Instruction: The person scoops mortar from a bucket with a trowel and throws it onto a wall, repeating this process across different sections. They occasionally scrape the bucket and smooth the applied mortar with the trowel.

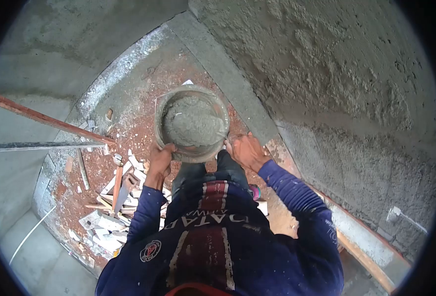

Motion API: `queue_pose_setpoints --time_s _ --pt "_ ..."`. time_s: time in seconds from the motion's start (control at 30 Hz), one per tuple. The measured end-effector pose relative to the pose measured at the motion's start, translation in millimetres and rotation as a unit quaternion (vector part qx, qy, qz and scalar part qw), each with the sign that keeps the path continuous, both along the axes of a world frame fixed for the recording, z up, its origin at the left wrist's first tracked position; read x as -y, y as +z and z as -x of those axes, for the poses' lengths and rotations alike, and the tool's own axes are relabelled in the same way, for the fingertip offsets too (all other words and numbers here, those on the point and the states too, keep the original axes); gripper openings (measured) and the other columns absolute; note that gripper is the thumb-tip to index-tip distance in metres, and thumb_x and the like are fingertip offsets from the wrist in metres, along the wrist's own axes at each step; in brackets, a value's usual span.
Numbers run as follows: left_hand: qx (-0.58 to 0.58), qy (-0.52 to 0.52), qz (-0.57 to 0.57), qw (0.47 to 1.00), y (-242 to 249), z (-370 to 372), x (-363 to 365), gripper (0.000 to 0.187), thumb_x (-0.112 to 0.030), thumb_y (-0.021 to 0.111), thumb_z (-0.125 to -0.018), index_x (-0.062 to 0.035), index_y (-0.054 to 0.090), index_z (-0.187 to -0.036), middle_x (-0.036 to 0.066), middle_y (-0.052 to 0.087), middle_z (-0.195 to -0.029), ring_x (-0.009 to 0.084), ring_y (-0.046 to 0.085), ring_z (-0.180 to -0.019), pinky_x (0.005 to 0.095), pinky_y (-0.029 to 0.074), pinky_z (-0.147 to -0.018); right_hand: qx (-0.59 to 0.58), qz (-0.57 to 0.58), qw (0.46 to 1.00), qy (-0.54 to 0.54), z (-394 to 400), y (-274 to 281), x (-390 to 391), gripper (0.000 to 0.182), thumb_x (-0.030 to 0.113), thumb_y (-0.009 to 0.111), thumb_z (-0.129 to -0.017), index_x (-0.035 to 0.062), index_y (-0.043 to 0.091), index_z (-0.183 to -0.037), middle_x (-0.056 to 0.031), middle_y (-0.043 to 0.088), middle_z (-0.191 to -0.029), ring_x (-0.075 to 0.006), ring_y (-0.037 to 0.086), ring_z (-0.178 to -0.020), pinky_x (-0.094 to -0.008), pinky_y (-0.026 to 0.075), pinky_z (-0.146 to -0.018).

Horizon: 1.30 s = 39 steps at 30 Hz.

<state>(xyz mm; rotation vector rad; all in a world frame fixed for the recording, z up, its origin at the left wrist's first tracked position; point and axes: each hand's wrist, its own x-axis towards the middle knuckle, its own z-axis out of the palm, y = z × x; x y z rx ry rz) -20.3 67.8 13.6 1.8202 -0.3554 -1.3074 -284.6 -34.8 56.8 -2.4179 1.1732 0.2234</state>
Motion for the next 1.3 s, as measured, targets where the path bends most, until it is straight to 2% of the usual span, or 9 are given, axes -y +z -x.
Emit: queue_pose_setpoints --time_s 0.3,0.43,0.57,0.8,1.0,1.1,1.17,1.2,1.3 --pt "-0.060 0.051 0.111 0.991 -17 2 4 0.024 -0.007 0.060 -0.084 0.0046 0.062 -0.105 0.009 0.066 -0.081 0.0153 0.060 -0.061 0.0303 0.045 -0.048 -0.012 -0.021 1.000 -0.015 -1 14 18 0.037 0.036 0.055 -0.093 -0.0006 0.061 -0.101 -0.0245 0.066 -0.074 -0.0448 0.064 -0.069 -0.0526 0.052 -0.065" --pt "-0.071 0.036 -0.076 0.994 29 -2 12 0.026 -0.013 0.062 -0.079 0.0031 0.064 -0.099 0.005 0.058 -0.059 0.0122 0.041 -0.031 0.0303 0.027 -0.029 0.028 -0.005 0.999 -0.017 4 -15 6 0.042 0.039 0.049 -0.095 0.0015 0.066 -0.088 -0.0213 0.068 -0.079 -0.0445 0.065 -0.069 -0.0520 0.053 -0.065" --pt "0.020 0.145 0.097 0.985 -26 3 -11 0.039 -0.010 0.062 -0.077 0.0052 0.059 -0.112 0.011 0.065 -0.084 0.0171 0.060 -0.055 0.0309 0.042 -0.042 -0.072 -0.080 0.994 0.020 -37 6 24 0.044 0.041 0.046 -0.095 0.0025 0.067 -0.092 -0.0220 0.068 -0.081 -0.0424 0.067 -0.070 -0.0522 0.054 -0.067" --pt "-0.106 0.336 0.031 0.935 -24 17 -59 0.059 0.002 0.055 -0.077 0.0033 0.047 -0.135 0.013 0.061 -0.125 0.0224 0.062 -0.099 0.0323 0.052 -0.077 0.174 -0.208 0.950 0.155 -99 70 37 0.030 0.030 0.053 -0.092 0.0000 0.058 -0.090 -0.0233 0.063 -0.075 -0.0408 0.066 -0.075 -0.0522 0.050 -0.065" --pt "0.029 0.437 -0.038 0.898 -57 29 -111 0.072 0.007 0.055 -0.069 0.0032 0.041 -0.140 0.013 0.059 -0.126 0.0256 0.059 -0.104 0.0345 0.049 -0.088 0.223 -0.445 0.837 0.228 -49 81 189 0.039 0.039 0.058 -0.093 0.0011 0.064 -0.087 -0.0086 0.062 -0.073 -0.0155 0.059 -0.070 -0.0376 0.046 -0.063" --pt "0.085 0.397 -0.105 0.908 -109 21 -165 0.082 0.008 0.055 -0.061 0.0020 0.039 -0.142 0.014 0.058 -0.124 0.0258 0.056 -0.102 0.0344 0.046 -0.092 0.156 -0.385 0.907 -0.071 70 139 332 0.031 0.022 0.062 -0.086 0.0105 0.071 -0.113 -0.0098 0.070 -0.095 -0.0187 0.066 -0.084 -0.0344 0.056 -0.079" --pt "0.069 0.441 -0.030 0.894 -84 37 -142 0.069 0.006 0.056 -0.063 0.0041 0.048 -0.132 0.011 0.060 -0.118 0.0223 0.056 -0.097 0.0328 0.048 -0.083 0.101 0.122 0.984 -0.080 115 225 380 0.026 0.025 0.062 -0.087 0.0068 0.071 -0.104 -0.0064 0.067 -0.087 -0.0147 0.064 -0.076 -0.0296 0.055 -0.066" --pt "0.012 0.439 -0.128 0.889 -8 52 -85 0.049 0.005 0.056 -0.066 0.0051 0.057 -0.115 0.007 0.062 -0.105 0.0183 0.056 -0.085 0.0311 0.048 -0.072 0.214 0.089 0.955 -0.185 109 307 372 0.026 0.026 0.065 -0.087 0.0084 0.069 -0.106 -0.0059 0.066 -0.089 -0.0142 0.063 -0.075 -0.0301 0.055 -0.063" --pt "0.037 0.423 -0.040 0.905 -54 49 -84 0.035 0.004 0.058 -0.068 0.0021 0.058 -0.103 0.007 0.059 -0.082 0.0173 0.053 -0.059 0.0317 0.044 -0.051 0.442 0.182 0.843 -0.247 153 364 372 0.030 0.036 0.063 -0.091 0.0079 0.067 -0.101 -0.0004 0.062 -0.083 -0.0148 0.057 -0.069 -0.0330 0.048 -0.066"
